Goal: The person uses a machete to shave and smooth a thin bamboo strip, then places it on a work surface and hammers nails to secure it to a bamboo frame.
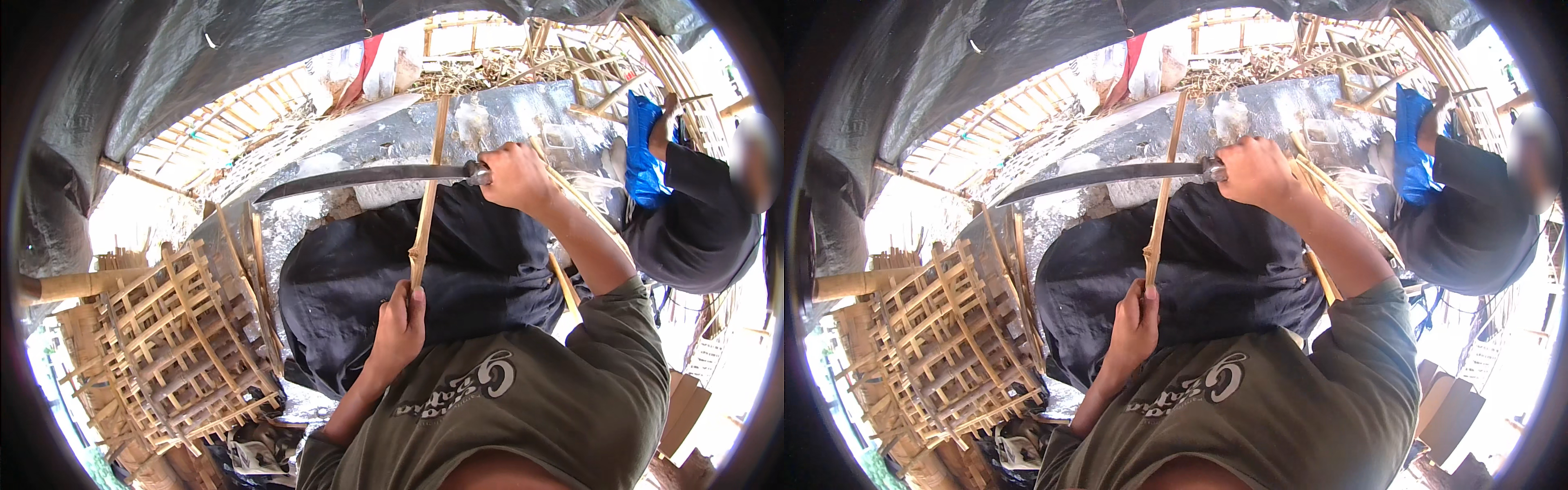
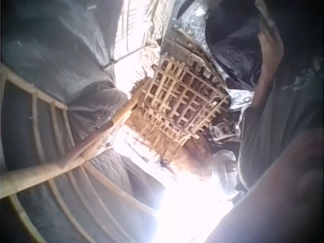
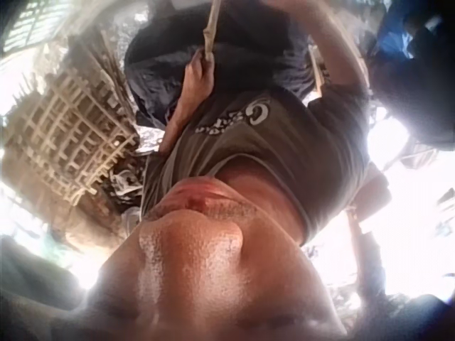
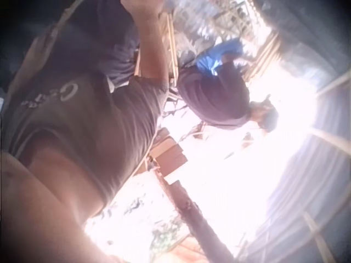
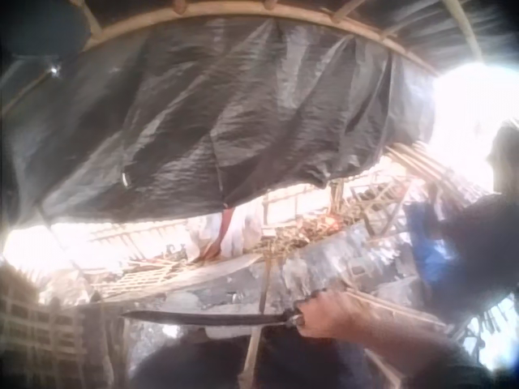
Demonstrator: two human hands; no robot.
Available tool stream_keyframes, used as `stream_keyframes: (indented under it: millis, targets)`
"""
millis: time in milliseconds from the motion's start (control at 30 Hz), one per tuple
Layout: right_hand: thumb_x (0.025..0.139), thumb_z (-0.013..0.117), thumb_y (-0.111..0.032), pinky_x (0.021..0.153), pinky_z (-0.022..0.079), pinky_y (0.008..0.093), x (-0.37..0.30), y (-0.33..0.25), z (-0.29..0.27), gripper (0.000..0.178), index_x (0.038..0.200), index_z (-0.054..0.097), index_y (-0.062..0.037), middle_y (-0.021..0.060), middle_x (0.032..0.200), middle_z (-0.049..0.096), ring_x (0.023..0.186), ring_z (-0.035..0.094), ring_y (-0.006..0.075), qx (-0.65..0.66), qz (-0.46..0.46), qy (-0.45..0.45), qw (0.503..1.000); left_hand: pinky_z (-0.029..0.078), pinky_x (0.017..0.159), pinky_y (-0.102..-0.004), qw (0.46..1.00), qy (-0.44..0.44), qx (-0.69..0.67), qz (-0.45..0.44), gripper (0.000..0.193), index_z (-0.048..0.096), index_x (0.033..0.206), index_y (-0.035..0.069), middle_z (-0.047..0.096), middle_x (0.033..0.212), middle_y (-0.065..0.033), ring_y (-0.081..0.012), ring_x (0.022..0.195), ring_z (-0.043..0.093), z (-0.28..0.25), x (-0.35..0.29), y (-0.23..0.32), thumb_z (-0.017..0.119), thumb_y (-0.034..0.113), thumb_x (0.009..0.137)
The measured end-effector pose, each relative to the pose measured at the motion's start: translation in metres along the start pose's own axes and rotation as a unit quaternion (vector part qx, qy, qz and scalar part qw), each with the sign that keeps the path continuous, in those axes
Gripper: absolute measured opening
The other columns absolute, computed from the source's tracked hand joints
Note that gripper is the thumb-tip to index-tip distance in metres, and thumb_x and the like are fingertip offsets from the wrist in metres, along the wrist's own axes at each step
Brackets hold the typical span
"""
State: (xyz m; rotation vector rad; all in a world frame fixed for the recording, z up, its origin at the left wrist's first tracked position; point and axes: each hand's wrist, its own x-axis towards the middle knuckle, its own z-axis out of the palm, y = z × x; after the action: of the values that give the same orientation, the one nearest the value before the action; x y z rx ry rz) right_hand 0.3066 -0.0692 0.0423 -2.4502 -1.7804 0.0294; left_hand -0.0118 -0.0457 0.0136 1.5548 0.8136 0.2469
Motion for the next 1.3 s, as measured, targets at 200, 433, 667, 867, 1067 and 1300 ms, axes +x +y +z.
stream_keyframes:
  millis: [200, 433, 667, 867, 1067, 1300]
  targets:
    - [0.07, 0.067, -0.018, 0.075, 0.059, 0.0457, 0.001, 0.007, 0.009, 0.015, 0.077, 0.07, -0.0054, 0.0187, 0.078, 0.07, 0.076, 0.07, 0.0378, 0.014, 0.001, 0.019, 1.0, 0.037, 0.05, -0.0343, 1.0, -0.022, -0.007, 0.004, 0.03, 0.051, 0.097, -0.003, 0.048, 0.06, -0.0082, -0.0172, 0.051, 0.05, -0.004, -0.008, 0.005, 0.045, 0.025, 0.108]
    - [0.083, 0.064, -0.009, 0.064, 0.061, 0.0369, 0.033, 0.102, 0.006, 0.016, 0.096, 0.071, -0.0032, 0.0154, 0.079, 0.071, 0.071, 0.072, 0.0249, 0.038, 0.221, -0.049, 0.973, 0.039, 0.051, -0.033, 0.999, -0.046, 0.01, 0.027, 0.027, 0.052, 0.097, -0.002, 0.049, 0.061, -0.0081, -0.0165, 0.051, 0.05, -0.002, -0.037, 0.018, 0.045, 0.022, 0.107]
    - [0.086, 0.07, -0.019, 0.062, 0.055, 0.0396, 0.004, 0.101, 0.019, 0.02, 0.093, 0.071, 0.0001, 0.0187, 0.077, 0.071, 0.065, 0.069, 0.0279, 0.061, 0.219, 0.027, 0.974, 0.034, 0.05, -0.0245, 0.988, 0.021, -0.142, -0.061, 0.033, 0.05, 0.093, 0.004, 0.042, 0.067, 0.0037, -0.0044, 0.054, 0.039, -0.011, -0.025, 0.012, 0.037, 0.028, 0.11]
    - [0.088, 0.075, -0.031, 0.052, 0.045, 0.0385, -0.01, 0.055, 0.007, 0.032, 0.078, 0.067, -0.0007, 0.0128, 0.056, 0.059, 0.049, 0.059, 0.0257, 0.262, 0.111, 0.076, 0.956, 0.028, 0.046, -0.0249, 0.997, 0.041, -0.057, -0.011, 0.028, 0.05, 0.098, 0.003, 0.039, 0.064, 0.0015, -0.006, 0.05, 0.034, -0.013, -0.017, -0.018, 0.039, 0.026, 0.109]
    - [0.076, 0.068, -0.023, 0.07, 0.057, 0.0484, -0.009, 0.005, 0.008, 0.019, 0.073, 0.065, -0.0046, 0.0187, 0.073, 0.068, 0.073, 0.069, 0.0395, 0.105, 0.035, 0.029, 0.993, 0.038, 0.047, -0.0402, 0.991, 0.067, 0.097, 0.06, 0.022, 0.05, 0.099, -0.003, 0.051, 0.059, -0.0177, -0.0303, 0.047, 0.054, 0.008, -0.017, 0.011, 0.049, 0.018, 0.105]
    - [0.073, 0.068, -0.021, 0.075, 0.057, 0.0486, -0.015, -0.004, 0.0, 0.017, 0.075, 0.067, -0.0039, 0.019, 0.078, 0.07, 0.078, 0.069, 0.0408, 0.083, 0.018, 0.009, 0.996, 0.045, 0.051, -0.0469, 0.985, 0.067, 0.153, 0.051, 0.02, 0.049, 0.101, -0.004, 0.059, 0.067, -0.0258, -0.0458, 0.062, 0.063, 0.02, -0.027, 0.014, 0.053, 0.016, 0.103]
